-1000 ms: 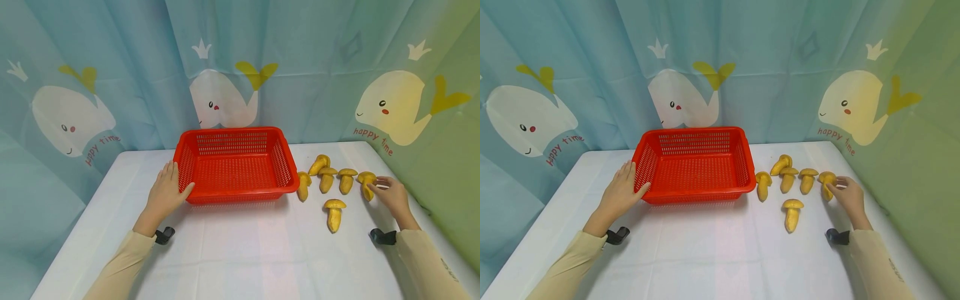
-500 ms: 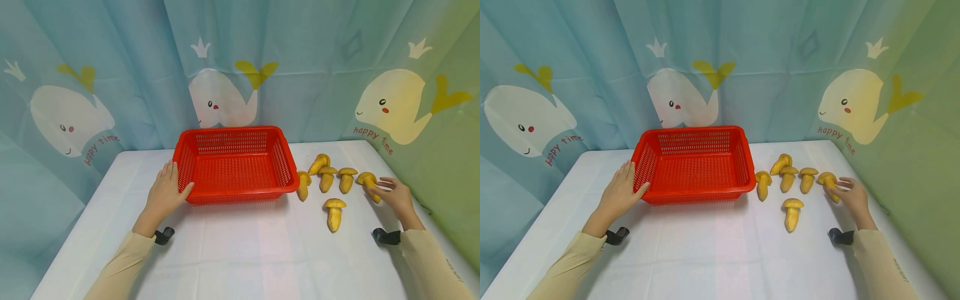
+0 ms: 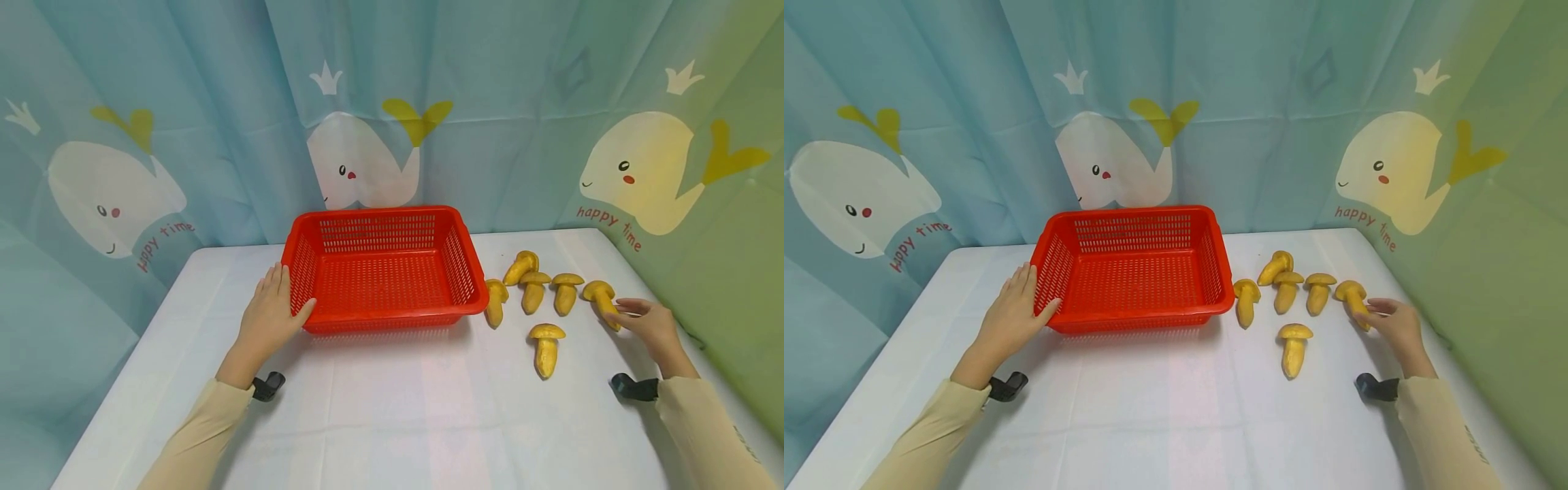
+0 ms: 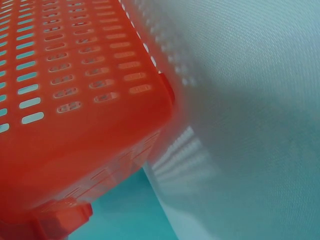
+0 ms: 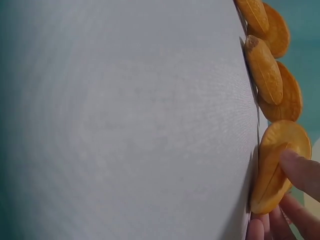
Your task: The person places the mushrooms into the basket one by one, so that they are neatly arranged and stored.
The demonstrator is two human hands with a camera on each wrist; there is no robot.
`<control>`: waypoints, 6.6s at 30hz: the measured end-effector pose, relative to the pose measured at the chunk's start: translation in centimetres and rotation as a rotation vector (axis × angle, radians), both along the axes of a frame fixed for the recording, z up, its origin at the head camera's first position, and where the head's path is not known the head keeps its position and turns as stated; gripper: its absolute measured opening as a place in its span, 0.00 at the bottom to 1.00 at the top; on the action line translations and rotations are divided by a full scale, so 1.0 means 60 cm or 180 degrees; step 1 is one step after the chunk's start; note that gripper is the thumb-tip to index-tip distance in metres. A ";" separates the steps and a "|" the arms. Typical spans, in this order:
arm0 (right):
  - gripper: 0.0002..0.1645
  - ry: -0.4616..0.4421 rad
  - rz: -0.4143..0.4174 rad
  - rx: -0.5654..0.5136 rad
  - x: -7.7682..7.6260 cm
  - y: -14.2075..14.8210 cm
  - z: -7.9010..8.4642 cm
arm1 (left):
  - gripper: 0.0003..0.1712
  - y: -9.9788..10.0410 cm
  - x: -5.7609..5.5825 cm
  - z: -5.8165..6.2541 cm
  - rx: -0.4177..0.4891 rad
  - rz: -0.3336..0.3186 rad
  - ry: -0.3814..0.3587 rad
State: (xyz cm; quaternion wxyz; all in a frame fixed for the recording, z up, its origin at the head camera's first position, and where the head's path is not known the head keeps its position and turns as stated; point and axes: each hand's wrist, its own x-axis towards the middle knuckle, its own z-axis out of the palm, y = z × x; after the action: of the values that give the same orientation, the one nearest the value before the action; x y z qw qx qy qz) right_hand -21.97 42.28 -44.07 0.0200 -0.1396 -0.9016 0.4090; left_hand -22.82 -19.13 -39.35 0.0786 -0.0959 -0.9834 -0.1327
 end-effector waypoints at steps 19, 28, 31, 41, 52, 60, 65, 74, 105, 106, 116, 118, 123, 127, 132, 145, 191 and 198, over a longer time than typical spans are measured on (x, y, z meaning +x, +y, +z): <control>0.45 -0.0192 0.0237 0.0294 -0.010 0.002 -0.005 | 0.48 0.000 -0.002 0.001 -0.0010 -0.0022 0.0015; 0.43 -0.0215 0.0226 0.0381 -0.015 0.002 -0.006 | 0.47 0.001 -0.001 0.005 -0.0066 -0.0033 -0.0053; 0.44 -0.0295 0.0197 0.0352 -0.016 0.003 -0.006 | 0.47 0.001 -0.001 0.008 -0.0079 -0.0043 -0.0106; 0.48 -0.0511 0.0107 0.0215 -0.013 0.005 -0.006 | 0.46 0.013 -0.004 0.013 0.0013 0.0071 -0.0144; 0.45 -0.0396 0.0172 0.0260 -0.017 -0.003 -0.001 | 0.43 0.021 -0.005 0.012 0.0066 0.0148 -0.0082; 0.45 -0.0385 0.0174 0.0355 -0.016 -0.003 -0.001 | 0.40 0.024 -0.003 0.006 0.0068 0.0150 -0.0021; 0.44 -0.0371 0.0114 0.0332 -0.019 -0.003 -0.003 | 0.40 0.023 -0.002 0.004 0.0060 0.0169 -0.0037; 0.46 -0.0342 0.0024 0.0243 -0.018 0.000 -0.001 | 0.41 0.023 -0.004 0.003 0.0092 0.0167 -0.0012; 0.51 -0.0371 -0.0291 -0.0154 -0.017 0.007 0.003 | 0.40 0.021 0.000 0.000 0.0115 0.0173 0.0022; 0.51 -0.0359 -0.0296 -0.0192 -0.016 0.008 0.002 | 0.40 0.021 -0.001 0.000 0.0120 0.0175 0.0024; 0.22 0.0194 -0.0180 -0.0305 -0.007 0.009 0.005 | 0.41 0.022 -0.004 0.001 0.0127 0.0172 0.0016; 0.19 0.0306 -0.0143 -0.0273 -0.007 0.008 0.006 | 0.41 0.022 -0.004 0.002 0.0129 0.0170 0.0012; 0.15 0.0349 -0.0151 -0.0367 -0.008 0.006 0.013 | 0.40 0.021 -0.005 0.001 0.0125 0.0164 0.0003; 0.13 0.0277 -0.0215 -0.0526 -0.008 0.005 0.021 | 0.41 0.021 -0.005 0.001 0.0112 0.0163 0.0005; 0.26 0.0183 -0.0279 -0.0445 -0.011 0.004 0.030 | 0.41 0.022 -0.004 0.003 0.0115 0.0156 0.0013; 0.36 0.0369 -0.0119 -0.0242 -0.019 -0.007 0.056 | 0.39 0.024 0.001 0.007 0.0209 0.0147 0.0088; 0.39 0.0784 0.0363 0.0082 -0.096 -0.084 0.112 | 0.41 0.023 -0.005 0.002 0.0164 0.0174 0.0007; 0.40 0.0779 0.0435 0.0113 -0.104 -0.091 0.121 | 0.41 0.023 -0.005 0.001 0.0176 0.0176 0.0011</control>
State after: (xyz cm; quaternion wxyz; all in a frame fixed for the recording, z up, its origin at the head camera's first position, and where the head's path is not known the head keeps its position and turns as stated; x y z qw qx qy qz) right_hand -28.22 36.82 -36.82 0.1044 -0.0266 -0.9069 0.4074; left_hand -23.14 -17.78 -39.29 0.0865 -0.0668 -0.9815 -0.1575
